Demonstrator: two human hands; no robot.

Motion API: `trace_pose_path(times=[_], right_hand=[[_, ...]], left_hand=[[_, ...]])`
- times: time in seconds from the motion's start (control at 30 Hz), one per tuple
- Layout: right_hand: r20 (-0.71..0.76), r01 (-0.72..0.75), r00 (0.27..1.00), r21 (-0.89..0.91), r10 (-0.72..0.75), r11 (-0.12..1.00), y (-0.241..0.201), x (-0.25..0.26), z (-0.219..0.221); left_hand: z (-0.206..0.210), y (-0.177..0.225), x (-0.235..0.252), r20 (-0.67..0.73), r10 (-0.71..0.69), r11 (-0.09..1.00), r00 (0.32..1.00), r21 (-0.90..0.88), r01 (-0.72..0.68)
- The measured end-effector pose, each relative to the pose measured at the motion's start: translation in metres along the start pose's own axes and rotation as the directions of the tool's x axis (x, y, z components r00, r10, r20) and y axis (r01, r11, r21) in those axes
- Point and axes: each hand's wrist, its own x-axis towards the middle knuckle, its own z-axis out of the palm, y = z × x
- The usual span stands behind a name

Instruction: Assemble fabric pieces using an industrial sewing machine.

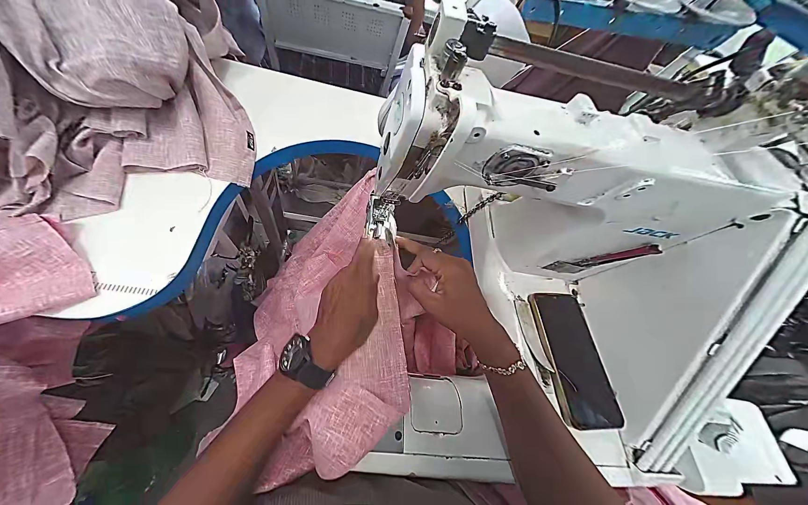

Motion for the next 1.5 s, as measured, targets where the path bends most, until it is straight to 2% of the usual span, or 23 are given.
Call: trace_pose_path(times=[0.07, 0.27, 0.4, 0.47, 0.5, 0.7, 0.77, 0.87, 0.93, 1.03, 1.13, 1.23, 1.33, 1.4, 1.47, 1.5], right_hand=[[0.037, 0.012, 0.999, -0.03, -0.011, 0.999, -0.002, 0.0, 0.001], [0.101, -0.008, 0.995, -0.086, 0.016, 0.996, -0.006, 0.002, 0.0], [0.138, -0.013, 0.99, -0.056, 0.02, 0.998, -0.004, 0.003, -0.001], [0.168, -0.019, 0.985, -0.062, 0.029, 0.998, -0.006, 0.004, -0.005], [0.184, -0.02, 0.982, -0.07, 0.033, 0.997, -0.008, 0.003, -0.006], [0.201, 0.04, 0.979, -0.092, -0.021, 0.995, -0.01, 0.0, -0.002], [0.212, 0.035, 0.977, -0.104, -0.012, 0.994, -0.014, 0.003, -0.005], [0.247, 0.034, 0.969, -0.136, 0.001, 0.99, -0.014, 0.004, -0.005], [0.267, 0.038, 0.964, -0.17, 0.009, 0.985, -0.012, 0.003, -0.004], [0.242, 0.065, 0.97, -0.195, -0.017, 0.979, -0.01, 0.002, -0.002], [0.208, 0.057, 0.978, -0.147, -0.026, 0.987, -0.007, 0.001, 0.002], [0.138, -0.034, 0.99, 0.093, 0.021, 0.995, -0.001, 0.003, 0.014], [0.091, -0.146, 0.988, 0.344, 0.122, 0.928, 0.0, 0.012, 0.036], [0.014, -0.126, 0.992, 0.286, 0.127, 0.95, -0.004, 0.015, 0.043], [-0.098, -0.073, 0.992, 0.12, 0.085, 0.99, -0.009, 0.01, 0.043], [-0.123, -0.076, 0.988, 0.143, 0.094, 0.987, -0.01, 0.007, 0.044]], left_hand=[[-0.006, -0.008, 0.008, 0.037, -0.029, 0.997, 0.999, -0.073, 0.031], [-0.015, -0.007, 0.026, 0.175, -0.161, 0.985, 0.971, -0.027, 0.168], [-0.014, -0.016, 0.036, 0.028, -0.002, 0.997, 1.0, -0.074, 0.004], [-0.013, -0.022, 0.031, 0.002, 0.139, 0.99, 0.99, 0.0, -0.139], [-0.013, -0.025, 0.025, 0.017, 0.167, 0.985, 0.986, 0.046, -0.168], [-0.014, -0.013, 0.003, 0.172, 0.117, 0.989, 0.978, 0.072, -0.131], [-0.015, -0.015, 0.01, 0.146, 0.154, 0.983, 0.977, 0.075, -0.166], [-0.012, -0.031, 0.026, 0.022, 0.317, 0.937, 0.948, 0.146, -0.317], [-0.015, -0.026, 0.028, 0.041, 0.322, 0.921, 0.946, 0.216, -0.323], [-0.009, -0.015, 0.017, 0.043, 0.251, 0.951, 0.967, 0.174, -0.254], [-0.005, -0.019, 0.019, -0.023, 0.26, 0.964, 0.965, 0.062, -0.258], [-0.003, -0.021, 0.016, -0.06, 0.239, 0.965, 0.969, -0.094, -0.244], [-0.003, -0.023, 0.016, -0.104, 0.238, 0.951, 0.966, -0.179, -0.253], [-0.003, -0.023, 0.021, -0.112, 0.24, 0.942, 0.964, -0.212, -0.259], [-0.002, -0.021, 0.023, -0.103, 0.229, 0.945, 0.968, -0.215, -0.246], [-0.002, -0.02, 0.022, -0.1, 0.221, 0.95, 0.97, -0.205, -0.238]])
